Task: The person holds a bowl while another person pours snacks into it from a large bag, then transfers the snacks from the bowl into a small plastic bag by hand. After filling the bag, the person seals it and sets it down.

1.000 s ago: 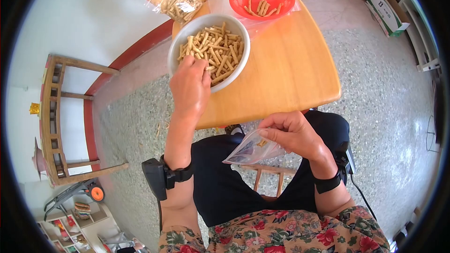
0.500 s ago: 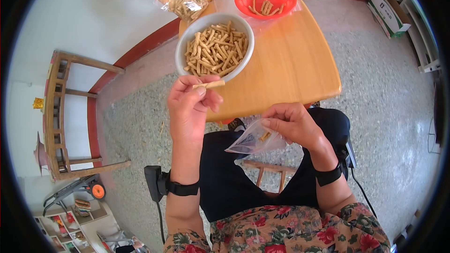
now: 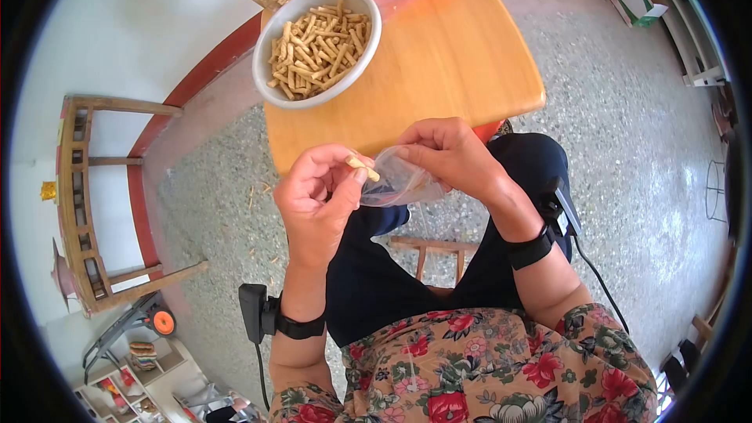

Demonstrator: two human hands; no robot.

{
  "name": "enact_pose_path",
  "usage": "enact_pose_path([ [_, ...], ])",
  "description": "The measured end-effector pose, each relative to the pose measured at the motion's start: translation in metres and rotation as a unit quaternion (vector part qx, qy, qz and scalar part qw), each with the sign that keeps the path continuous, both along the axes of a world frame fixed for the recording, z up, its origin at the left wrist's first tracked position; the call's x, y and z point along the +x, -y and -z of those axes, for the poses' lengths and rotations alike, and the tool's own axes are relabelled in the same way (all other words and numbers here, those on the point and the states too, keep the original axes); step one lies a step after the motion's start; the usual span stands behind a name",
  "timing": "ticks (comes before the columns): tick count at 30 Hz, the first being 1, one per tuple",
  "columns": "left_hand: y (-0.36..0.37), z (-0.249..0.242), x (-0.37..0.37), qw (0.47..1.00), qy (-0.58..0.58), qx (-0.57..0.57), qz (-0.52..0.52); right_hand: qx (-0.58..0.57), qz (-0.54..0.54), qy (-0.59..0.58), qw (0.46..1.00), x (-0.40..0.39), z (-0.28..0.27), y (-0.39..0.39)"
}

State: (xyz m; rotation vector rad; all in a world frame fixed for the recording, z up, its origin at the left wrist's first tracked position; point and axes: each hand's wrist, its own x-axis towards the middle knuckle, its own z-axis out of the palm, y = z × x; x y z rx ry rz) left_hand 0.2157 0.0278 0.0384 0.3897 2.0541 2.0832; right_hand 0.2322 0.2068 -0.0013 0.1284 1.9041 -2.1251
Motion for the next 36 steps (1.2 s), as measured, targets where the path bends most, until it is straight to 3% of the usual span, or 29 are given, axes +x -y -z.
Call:
enact_pose_path([
  [13,-0.008,0.008,0.010,0.940,-0.208,-0.269,0.006,0.008,0.025,-0.013,1.000,0.001,-0.002,0.000],
  [20,-0.014,0.011,0.009,0.915,-0.258,-0.309,0.014,0.021,0.003,-0.035,0.999,0.001,0.004,-0.001],
  [25,-0.009,0.009,0.005,0.914,-0.285,-0.282,-0.071,0.017,0.018,0.008,1.000,0.001,-0.004,-0.003],
  [29,-0.007,0.011,0.012,0.913,-0.269,-0.307,-0.029,0.037,0.033,0.015,0.999,-0.001,-0.005,-0.007],
  [36,-0.002,0.022,0.014,0.917,-0.310,-0.251,-0.007,0.026,0.065,-0.003,0.998,-0.001,-0.017,-0.015],
])
